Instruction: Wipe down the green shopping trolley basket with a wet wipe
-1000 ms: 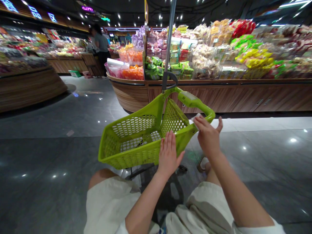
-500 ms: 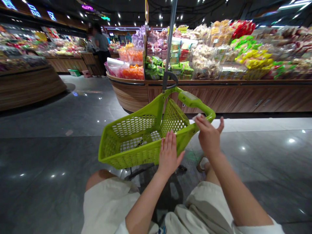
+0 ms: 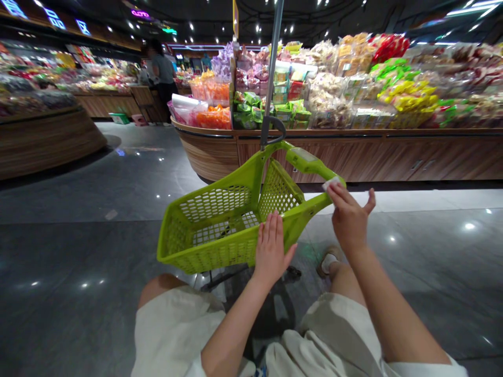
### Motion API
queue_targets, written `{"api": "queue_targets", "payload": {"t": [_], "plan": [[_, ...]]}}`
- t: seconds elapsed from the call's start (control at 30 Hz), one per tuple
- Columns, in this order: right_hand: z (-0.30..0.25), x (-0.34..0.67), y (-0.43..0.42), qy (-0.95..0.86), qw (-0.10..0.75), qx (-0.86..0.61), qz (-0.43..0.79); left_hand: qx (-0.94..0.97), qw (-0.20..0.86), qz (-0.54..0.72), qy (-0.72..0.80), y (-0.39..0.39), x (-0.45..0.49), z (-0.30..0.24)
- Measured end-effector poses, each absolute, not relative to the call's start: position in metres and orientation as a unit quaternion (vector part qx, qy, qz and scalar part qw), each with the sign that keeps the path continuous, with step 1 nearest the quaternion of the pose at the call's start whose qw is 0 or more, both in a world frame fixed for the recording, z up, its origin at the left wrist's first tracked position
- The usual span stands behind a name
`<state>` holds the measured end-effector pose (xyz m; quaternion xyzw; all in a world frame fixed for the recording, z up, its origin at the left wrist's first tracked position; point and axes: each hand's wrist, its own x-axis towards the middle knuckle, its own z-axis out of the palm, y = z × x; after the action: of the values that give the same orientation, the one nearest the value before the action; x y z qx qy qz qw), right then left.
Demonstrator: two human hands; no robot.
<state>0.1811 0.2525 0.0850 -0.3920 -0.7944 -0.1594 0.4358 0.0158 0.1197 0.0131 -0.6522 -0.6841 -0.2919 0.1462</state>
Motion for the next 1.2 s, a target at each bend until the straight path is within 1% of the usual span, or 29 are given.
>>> {"api": "queue_targets", "payload": {"t": [0.03, 0.13, 0.2, 0.27, 0.37, 0.43, 0.5, 0.6, 0.67, 0.73, 0.87, 0.93, 1.1, 1.13, 1.2], "plan": [[0.078, 0.169, 0.239, -0.805, 0.432, -0.371, -0.166, -0.652, 0.142, -0.296, -0.683, 0.12, 0.016, 0.013], [0.061, 0.143, 0.204, -0.875, 0.372, -0.272, -0.149, -0.655, 0.132, -0.302, -0.68, 0.119, 0.014, 0.014], [0.062, 0.147, 0.203, -0.894, 0.351, -0.239, -0.143, -0.659, 0.13, -0.298, -0.678, 0.118, 0.012, 0.014], [0.07, 0.166, 0.222, -0.876, 0.371, -0.267, -0.152, -0.662, 0.134, -0.291, -0.677, 0.118, 0.011, 0.015], [0.083, 0.192, 0.256, -0.812, 0.428, -0.363, -0.16, -0.663, 0.143, -0.283, -0.679, 0.119, 0.012, 0.015], [0.083, 0.191, 0.259, -0.783, 0.458, -0.388, -0.162, -0.659, 0.145, -0.284, -0.682, 0.119, 0.014, 0.015], [0.075, 0.175, 0.244, -0.801, 0.45, -0.359, -0.163, -0.654, 0.14, -0.287, -0.685, 0.119, 0.016, 0.015], [0.062, 0.153, 0.216, -0.874, 0.381, -0.261, -0.15, -0.655, 0.129, -0.293, -0.685, 0.119, 0.015, 0.014], [0.062, 0.158, 0.216, -0.89, 0.361, -0.233, -0.15, -0.66, 0.127, -0.295, -0.679, 0.119, 0.012, 0.014], [0.069, 0.175, 0.234, -0.864, 0.393, -0.268, -0.165, -0.664, 0.129, -0.294, -0.675, 0.119, 0.01, 0.014], [0.079, 0.196, 0.265, -0.775, 0.473, -0.382, -0.17, -0.659, 0.139, -0.288, -0.68, 0.119, 0.013, 0.014], [0.074, 0.184, 0.254, -0.785, 0.464, -0.374, -0.167, -0.654, 0.141, -0.291, -0.684, 0.12, 0.015, 0.013], [0.06, 0.154, 0.215, -0.895, 0.364, -0.212, -0.146, -0.657, 0.129, -0.299, -0.68, 0.119, 0.013, 0.014], [0.062, 0.158, 0.218, -0.896, 0.362, -0.211, -0.146, -0.66, 0.129, -0.298, -0.678, 0.119, 0.012, 0.014], [0.071, 0.175, 0.237, -0.87, 0.392, -0.256, -0.155, -0.664, 0.132, -0.294, -0.675, 0.119, 0.01, 0.015]]}}
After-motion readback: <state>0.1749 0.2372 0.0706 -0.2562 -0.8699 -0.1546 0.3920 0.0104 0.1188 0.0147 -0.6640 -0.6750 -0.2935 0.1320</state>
